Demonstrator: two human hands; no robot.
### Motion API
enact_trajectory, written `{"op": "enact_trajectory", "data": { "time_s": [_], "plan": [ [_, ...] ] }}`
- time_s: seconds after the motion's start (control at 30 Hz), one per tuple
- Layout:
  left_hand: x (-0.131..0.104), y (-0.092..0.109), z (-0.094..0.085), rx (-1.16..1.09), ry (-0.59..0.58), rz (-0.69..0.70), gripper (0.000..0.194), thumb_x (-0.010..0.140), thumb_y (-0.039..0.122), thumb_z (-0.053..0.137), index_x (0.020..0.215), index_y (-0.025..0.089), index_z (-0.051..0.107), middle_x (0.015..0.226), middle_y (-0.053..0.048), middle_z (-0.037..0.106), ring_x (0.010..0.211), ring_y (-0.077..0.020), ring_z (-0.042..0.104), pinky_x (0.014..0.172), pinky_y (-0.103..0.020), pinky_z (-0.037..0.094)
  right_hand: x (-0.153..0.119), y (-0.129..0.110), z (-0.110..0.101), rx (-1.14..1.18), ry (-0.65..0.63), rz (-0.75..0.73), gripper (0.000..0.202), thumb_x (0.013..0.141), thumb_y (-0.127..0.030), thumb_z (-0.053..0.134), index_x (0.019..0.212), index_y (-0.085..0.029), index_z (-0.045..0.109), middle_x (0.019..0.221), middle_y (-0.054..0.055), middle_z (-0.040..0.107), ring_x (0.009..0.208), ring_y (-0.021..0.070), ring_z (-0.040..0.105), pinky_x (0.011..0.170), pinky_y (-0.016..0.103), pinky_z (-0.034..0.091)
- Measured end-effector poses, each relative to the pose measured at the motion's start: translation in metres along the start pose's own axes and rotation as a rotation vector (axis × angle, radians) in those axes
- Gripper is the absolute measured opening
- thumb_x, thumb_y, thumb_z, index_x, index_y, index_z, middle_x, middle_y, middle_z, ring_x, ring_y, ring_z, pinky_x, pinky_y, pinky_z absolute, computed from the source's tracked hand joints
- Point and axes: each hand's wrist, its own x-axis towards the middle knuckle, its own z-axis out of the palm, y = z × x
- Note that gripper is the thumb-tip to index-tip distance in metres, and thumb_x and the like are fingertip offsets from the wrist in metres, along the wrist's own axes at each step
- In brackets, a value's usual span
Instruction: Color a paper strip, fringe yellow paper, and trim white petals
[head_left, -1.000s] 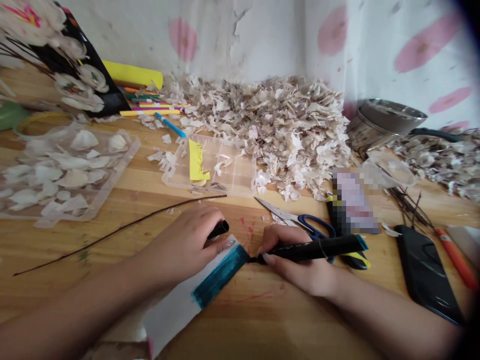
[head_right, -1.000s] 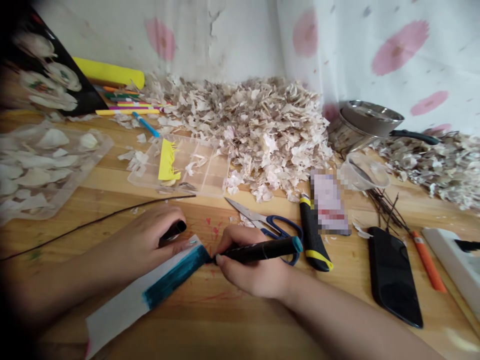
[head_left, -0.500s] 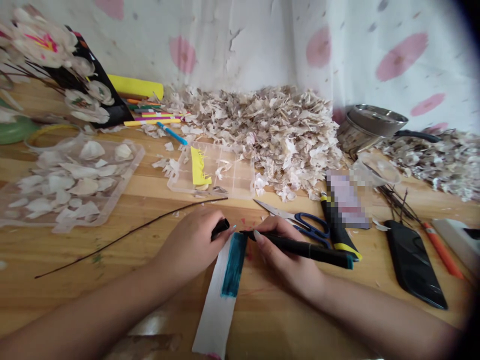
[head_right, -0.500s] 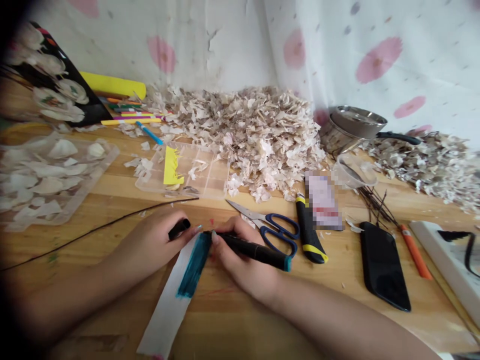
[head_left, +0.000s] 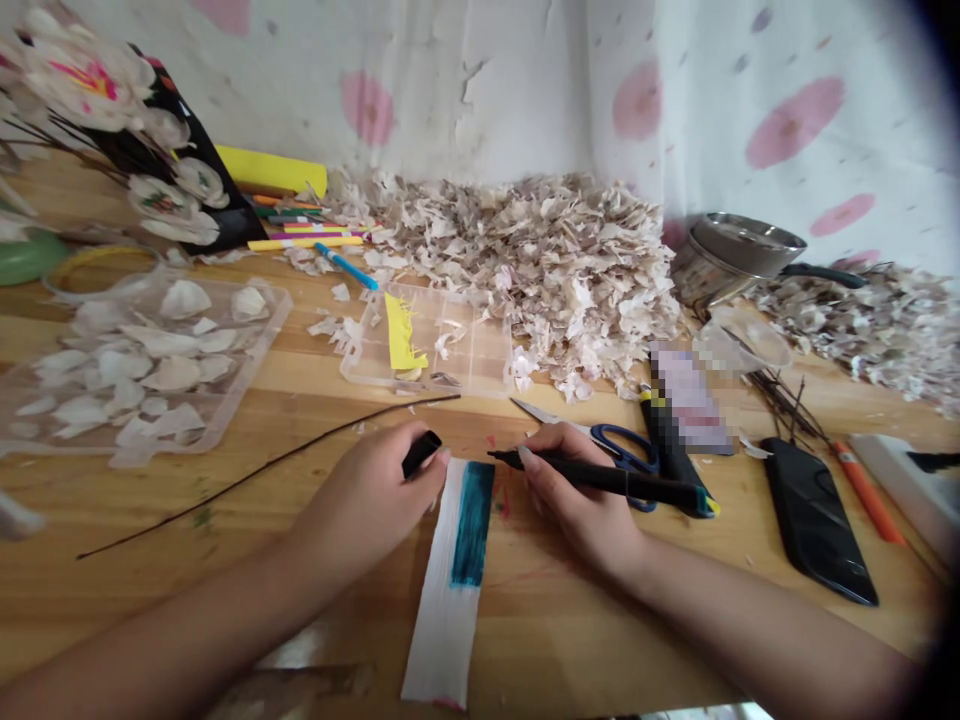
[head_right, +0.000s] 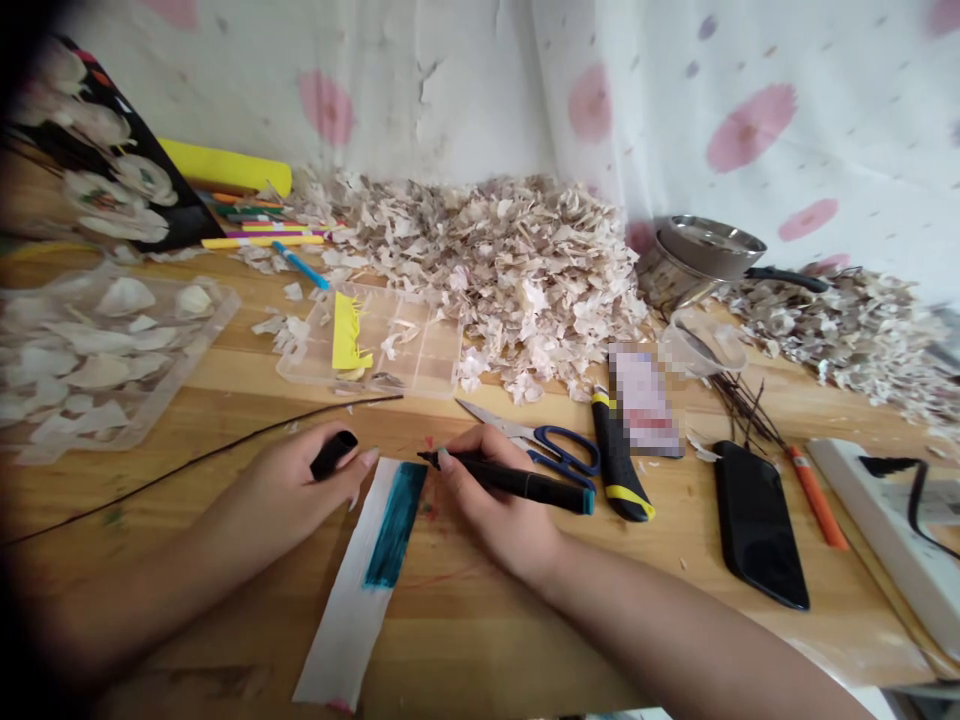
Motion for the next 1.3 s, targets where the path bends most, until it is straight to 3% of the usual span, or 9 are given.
{"op": "enact_trajectory", "data": {
  "time_s": [0.1, 0.17, 0.23, 0.33, 0.5, 0.67, 0.77, 0.9, 1.3],
  "plan": [
    [0.004, -0.008, -0.009, -0.03, -0.033, 0.2, 0.015, 0.085, 0.033, 0.053, 0.075, 0.021, 0.05, 0.081, 0.0, 0.059, 0.077, -0.0179, 0.056, 0.069, -0.03, 0.044, -0.001, -0.001, 0.0, 0.028, 0.012, 0.002, 0.019, 0.089, -0.039, 0.057, 0.084, -0.02, 0.055, 0.055, -0.005, 0.048, 0.05, 0.0108, 0.046, 0.047, 0.024, 0.037],
    [0.007, -0.013, -0.014, -0.002, -0.146, 0.384, 0.01, 0.084, 0.03, 0.057, 0.082, 0.021, 0.055, 0.097, -0.003, 0.061, 0.096, -0.0207, 0.055, 0.086, -0.033, 0.043, -0.001, -0.003, 0.0, 0.042, 0.021, 0.008, 0.02, 0.088, -0.039, 0.058, 0.083, -0.02, 0.055, 0.055, -0.005, 0.047, 0.049, 0.0104, 0.045, 0.046, 0.024, 0.036],
    [0.008, -0.016, -0.015, 0.02, -0.284, 0.485, 0.012, 0.085, 0.034, 0.059, 0.085, 0.022, 0.058, 0.102, -0.003, 0.06, 0.103, -0.0223, 0.052, 0.092, -0.035, 0.04, -0.001, -0.004, 0.0, 0.046, 0.026, 0.017, 0.021, 0.087, -0.04, 0.058, 0.082, -0.02, 0.055, 0.054, -0.005, 0.047, 0.049, 0.0106, 0.045, 0.046, 0.024, 0.036],
    [0.005, -0.017, -0.008, 0.041, -0.305, 0.459, 0.018, 0.084, 0.039, 0.061, 0.087, 0.022, 0.058, 0.101, -0.005, 0.06, 0.102, -0.024, 0.051, 0.091, -0.037, 0.041, 0.0, -0.003, 0.0, 0.044, 0.031, 0.019, 0.022, 0.087, -0.041, 0.059, 0.083, -0.02, 0.055, 0.055, -0.004, 0.048, 0.052, 0.0114, 0.048, 0.047, 0.024, 0.037],
    [-0.001, -0.01, 0.006, 0.029, -0.142, 0.428, 0.015, 0.089, 0.034, 0.054, 0.085, 0.02, 0.052, 0.098, -0.006, 0.057, 0.098, -0.0233, 0.051, 0.087, -0.038, 0.042, -0.002, -0.001, 0.0, -0.022, 0.054, -0.057, 0.016, 0.088, -0.035, 0.058, 0.084, -0.02, 0.056, 0.067, 0.0, 0.057, 0.063, 0.0134, 0.055, 0.056, 0.026, 0.043],
    [0.005, -0.009, 0.005, 0.024, 0.02, 0.28, 0.014, 0.091, 0.029, 0.046, 0.08, 0.02, 0.049, 0.086, -0.003, 0.054, 0.087, -0.0201, 0.051, 0.079, -0.035, 0.043, -0.004, -0.005, 0.001, -0.185, -0.03, -0.13, 0.005, 0.087, -0.025, 0.059, 0.088, -0.021, 0.058, 0.082, 0.002, 0.064, 0.074, 0.0151, 0.06, 0.069, 0.03, 0.047],
    [0.009, -0.008, 0.005, 0.112, 0.014, 0.232, 0.019, 0.088, 0.033, 0.051, 0.074, 0.021, 0.046, 0.081, -0.002, 0.053, 0.082, -0.0205, 0.051, 0.073, -0.035, 0.044, -0.004, -0.008, 0.003, -0.278, -0.103, -0.159, 0.006, 0.086, -0.023, 0.059, 0.091, -0.022, 0.058, 0.082, 0.001, 0.065, 0.076, 0.0156, 0.06, 0.072, 0.031, 0.047],
    [0.01, -0.008, 0.009, 0.204, 0.035, 0.268, 0.02, 0.088, 0.03, 0.052, 0.073, 0.021, 0.043, 0.082, -0.002, 0.054, 0.086, -0.022, 0.054, 0.076, -0.036, 0.044, -0.003, -0.006, 0.004, -0.301, -0.13, -0.202, 0.009, 0.086, -0.024, 0.059, 0.095, -0.023, 0.058, 0.082, 0.001, 0.064, 0.076, 0.0155, 0.061, 0.072, 0.03, 0.047],
    [0.008, -0.005, 0.01, 0.211, 0.022, 0.299, 0.016, 0.089, 0.024, 0.049, 0.074, 0.02, 0.047, 0.083, -0.004, 0.054, 0.086, -0.023, 0.052, 0.076, -0.038, 0.043, -0.003, -0.007, 0.004, -0.297, -0.159, -0.213, 0.007, 0.085, -0.021, 0.059, 0.092, -0.021, 0.058, 0.078, 0.001, 0.063, 0.07, 0.0143, 0.06, 0.066, 0.028, 0.046]
  ]
}}
